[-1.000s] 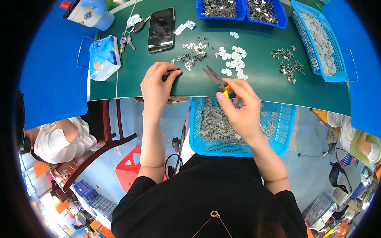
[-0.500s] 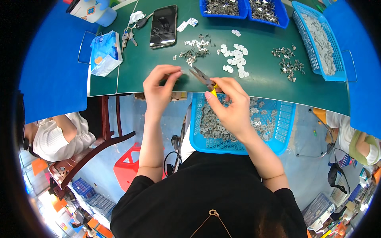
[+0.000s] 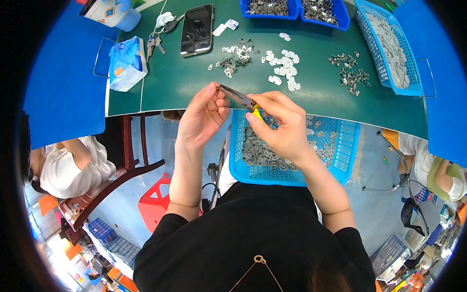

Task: Use pliers to assemble small metal components and white plastic rings at a factory workbench.

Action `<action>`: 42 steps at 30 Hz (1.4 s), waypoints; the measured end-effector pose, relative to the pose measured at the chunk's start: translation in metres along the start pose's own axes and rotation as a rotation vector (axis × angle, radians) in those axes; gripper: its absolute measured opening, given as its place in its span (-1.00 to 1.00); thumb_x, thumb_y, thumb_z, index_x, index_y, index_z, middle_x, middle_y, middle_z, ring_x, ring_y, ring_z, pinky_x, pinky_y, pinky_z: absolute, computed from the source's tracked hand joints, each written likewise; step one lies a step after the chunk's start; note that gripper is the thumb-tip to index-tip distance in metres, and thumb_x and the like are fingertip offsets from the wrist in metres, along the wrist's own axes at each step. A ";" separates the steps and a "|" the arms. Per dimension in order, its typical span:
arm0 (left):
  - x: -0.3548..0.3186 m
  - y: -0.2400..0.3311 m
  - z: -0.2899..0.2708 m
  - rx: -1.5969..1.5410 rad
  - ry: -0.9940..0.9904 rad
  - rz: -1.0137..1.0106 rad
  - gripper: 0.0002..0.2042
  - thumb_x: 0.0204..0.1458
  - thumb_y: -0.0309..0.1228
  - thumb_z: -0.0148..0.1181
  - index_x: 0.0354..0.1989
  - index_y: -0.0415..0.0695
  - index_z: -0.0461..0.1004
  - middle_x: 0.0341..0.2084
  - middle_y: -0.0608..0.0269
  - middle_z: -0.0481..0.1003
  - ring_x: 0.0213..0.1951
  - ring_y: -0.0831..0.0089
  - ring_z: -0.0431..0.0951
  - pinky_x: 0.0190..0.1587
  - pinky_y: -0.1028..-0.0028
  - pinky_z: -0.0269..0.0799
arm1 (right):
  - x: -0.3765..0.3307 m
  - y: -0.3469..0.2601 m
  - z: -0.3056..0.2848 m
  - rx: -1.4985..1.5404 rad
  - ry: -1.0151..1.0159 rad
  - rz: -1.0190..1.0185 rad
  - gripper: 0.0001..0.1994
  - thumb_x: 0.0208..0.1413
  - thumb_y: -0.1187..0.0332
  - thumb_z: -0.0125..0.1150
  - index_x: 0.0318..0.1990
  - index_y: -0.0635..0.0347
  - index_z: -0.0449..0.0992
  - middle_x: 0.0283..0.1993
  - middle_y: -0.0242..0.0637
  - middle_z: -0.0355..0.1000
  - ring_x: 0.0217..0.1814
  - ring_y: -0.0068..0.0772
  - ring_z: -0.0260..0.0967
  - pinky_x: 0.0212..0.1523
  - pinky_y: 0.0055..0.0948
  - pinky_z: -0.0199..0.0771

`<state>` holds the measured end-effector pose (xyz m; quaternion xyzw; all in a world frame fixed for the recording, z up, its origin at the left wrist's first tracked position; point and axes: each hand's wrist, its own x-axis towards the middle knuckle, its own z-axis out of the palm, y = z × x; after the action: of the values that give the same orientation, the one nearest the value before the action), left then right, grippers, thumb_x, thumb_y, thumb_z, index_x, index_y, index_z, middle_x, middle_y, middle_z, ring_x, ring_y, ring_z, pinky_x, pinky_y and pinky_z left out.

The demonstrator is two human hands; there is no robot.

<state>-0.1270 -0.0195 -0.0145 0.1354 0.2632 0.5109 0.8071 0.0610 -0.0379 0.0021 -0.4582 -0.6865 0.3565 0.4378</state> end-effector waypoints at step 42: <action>0.009 -0.033 0.017 0.166 -0.025 0.372 -0.87 0.05 -0.39 0.17 -0.37 -0.20 0.42 -0.34 0.13 0.52 -0.23 0.40 0.52 -0.16 0.39 0.49 | -0.019 -0.007 0.008 0.078 0.070 0.138 -0.77 -0.01 0.58 0.12 -0.16 0.49 0.46 -0.31 -0.27 0.40 -0.38 -0.63 0.27 -0.43 -0.66 0.22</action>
<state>-0.0898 -0.0251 -0.0195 0.2542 0.2650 0.6259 0.6880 0.0553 -0.0588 0.0001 -0.4993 -0.6233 0.3959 0.4534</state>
